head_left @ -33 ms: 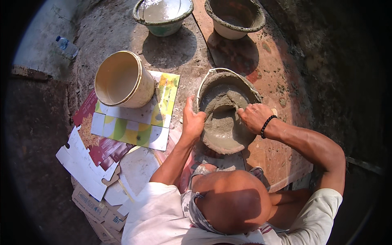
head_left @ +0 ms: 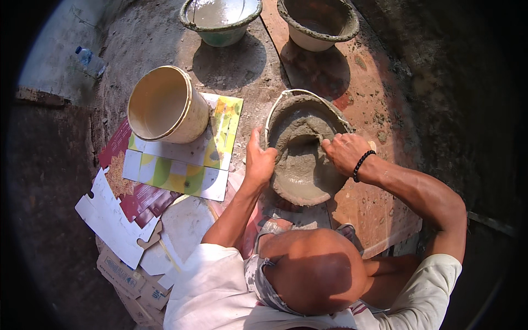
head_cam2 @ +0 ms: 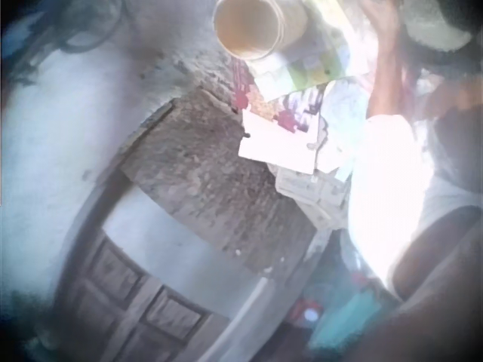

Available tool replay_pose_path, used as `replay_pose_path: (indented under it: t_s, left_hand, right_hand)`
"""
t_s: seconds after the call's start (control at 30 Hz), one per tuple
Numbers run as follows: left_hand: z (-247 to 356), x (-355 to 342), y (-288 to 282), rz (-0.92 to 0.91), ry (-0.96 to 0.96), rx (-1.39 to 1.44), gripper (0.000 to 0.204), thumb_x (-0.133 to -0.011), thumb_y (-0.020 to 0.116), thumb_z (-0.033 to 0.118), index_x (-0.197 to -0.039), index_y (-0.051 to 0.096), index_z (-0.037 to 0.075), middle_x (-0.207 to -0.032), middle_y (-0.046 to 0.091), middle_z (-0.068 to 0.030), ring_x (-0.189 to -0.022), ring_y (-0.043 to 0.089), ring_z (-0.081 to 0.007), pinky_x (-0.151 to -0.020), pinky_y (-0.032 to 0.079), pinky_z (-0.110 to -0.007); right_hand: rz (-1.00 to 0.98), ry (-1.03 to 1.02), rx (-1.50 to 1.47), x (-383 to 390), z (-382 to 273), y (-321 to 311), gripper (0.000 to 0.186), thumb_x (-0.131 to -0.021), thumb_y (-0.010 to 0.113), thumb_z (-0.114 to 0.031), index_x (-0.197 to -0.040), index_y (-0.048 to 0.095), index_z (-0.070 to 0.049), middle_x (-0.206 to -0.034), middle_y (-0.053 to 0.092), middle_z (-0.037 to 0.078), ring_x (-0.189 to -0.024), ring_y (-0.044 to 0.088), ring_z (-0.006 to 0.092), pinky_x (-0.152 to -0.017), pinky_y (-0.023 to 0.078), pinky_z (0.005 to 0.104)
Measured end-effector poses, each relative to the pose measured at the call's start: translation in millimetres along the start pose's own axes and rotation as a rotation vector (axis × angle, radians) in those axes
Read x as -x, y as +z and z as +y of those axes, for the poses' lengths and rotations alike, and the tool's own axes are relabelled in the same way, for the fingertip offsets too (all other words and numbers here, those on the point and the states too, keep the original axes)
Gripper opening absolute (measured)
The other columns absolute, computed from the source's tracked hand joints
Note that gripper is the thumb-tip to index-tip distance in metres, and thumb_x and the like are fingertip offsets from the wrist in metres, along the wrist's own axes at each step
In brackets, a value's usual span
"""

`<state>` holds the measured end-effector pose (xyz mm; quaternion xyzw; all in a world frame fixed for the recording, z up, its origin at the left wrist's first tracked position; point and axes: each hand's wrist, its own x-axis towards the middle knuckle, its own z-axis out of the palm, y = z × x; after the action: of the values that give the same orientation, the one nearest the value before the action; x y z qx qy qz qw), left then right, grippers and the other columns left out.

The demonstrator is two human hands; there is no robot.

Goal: The person mixes cement in a bucket using a trowel, then scoops the mixture and applies it to a wall. The person repeats the scooping and applying process multiple times.

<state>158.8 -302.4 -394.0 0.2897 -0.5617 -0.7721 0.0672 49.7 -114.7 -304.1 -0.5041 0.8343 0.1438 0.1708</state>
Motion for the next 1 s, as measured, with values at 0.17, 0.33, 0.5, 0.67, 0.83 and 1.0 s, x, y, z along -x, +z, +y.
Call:
replay_pose_path:
  t_s: [0.17, 0.33, 0.5, 0.67, 0.83, 1.0]
  left_hand:
    - [-4, 5, -10, 0.014, -0.006, -0.018, 0.059, -0.070, 0.048, -0.009, -0.129, 0.044, -0.007, -0.105, 0.059, -0.0146, -0.090, 0.056, -0.0171, -0.079, 0.046, -0.027]
    - [-8, 10, 3, 0.022, 0.028, -0.022, 0.057, -0.070, 0.048, -0.009, -0.127, 0.046, -0.005, -0.104, 0.059, -0.0149, -0.090, 0.056, -0.0179, -0.081, 0.046, -0.028]
    - [-4, 3, -2, 0.035, 0.061, -0.074, 0.055, -0.070, 0.049, -0.009, -0.125, 0.046, -0.006, -0.104, 0.059, -0.0161, -0.092, 0.057, -0.0189, -0.083, 0.045, -0.028]
    - [-5, 3, -8, 0.026, 0.027, -0.041, 0.056, -0.071, 0.049, -0.008, -0.127, 0.045, -0.007, -0.107, 0.060, -0.0178, -0.095, 0.057, -0.0201, -0.086, 0.045, -0.029]
    - [4, 3, 6, 0.013, 0.063, -0.058, 0.055, -0.071, 0.049, -0.009, -0.126, 0.046, -0.007, -0.104, 0.059, -0.0156, -0.089, 0.057, -0.0185, -0.079, 0.047, -0.028]
    - [-1, 3, -3, 0.010, 0.019, -0.059, 0.058, -0.071, 0.047, -0.010, -0.129, 0.043, -0.006, -0.101, 0.060, -0.0138, -0.086, 0.058, -0.0165, -0.077, 0.047, -0.027]
  right_hand:
    - [0.004, 0.089, 0.055, 14, 2, -53, 0.016, -0.084, 0.054, -0.009, -0.097, 0.053, 0.001, -0.076, 0.061, 0.020, -0.071, 0.067, 0.0343, -0.059, 0.053, 0.0421]
    - [0.144, 0.120, 0.051, 2, 8, 1, 0.011, -0.081, 0.055, -0.008, -0.086, 0.056, 0.002, -0.070, 0.064, 0.019, -0.069, 0.068, 0.0318, -0.057, 0.054, 0.0402]
    - [-0.155, -0.079, -0.139, 27, -9, -7, 0.022, -0.088, 0.058, -0.020, -0.096, 0.055, 0.000, -0.068, 0.061, 0.021, -0.067, 0.065, 0.0373, -0.059, 0.051, 0.0459]
    - [-0.239, -0.072, -0.152, 48, -13, -43, 0.020, -0.088, 0.057, -0.022, -0.096, 0.058, -0.003, -0.069, 0.063, 0.021, -0.067, 0.066, 0.0363, -0.059, 0.052, 0.0458]
    - [-0.086, 0.018, 0.003, 8, 9, 0, 0.014, -0.085, 0.055, -0.014, -0.088, 0.062, -0.003, -0.074, 0.066, 0.019, -0.072, 0.068, 0.0331, -0.061, 0.054, 0.0414]
    - [0.076, 0.087, 0.059, 15, 14, -56, 0.011, -0.084, 0.054, -0.010, -0.084, 0.058, 0.000, -0.070, 0.063, 0.018, -0.070, 0.068, 0.0328, -0.059, 0.054, 0.0415]
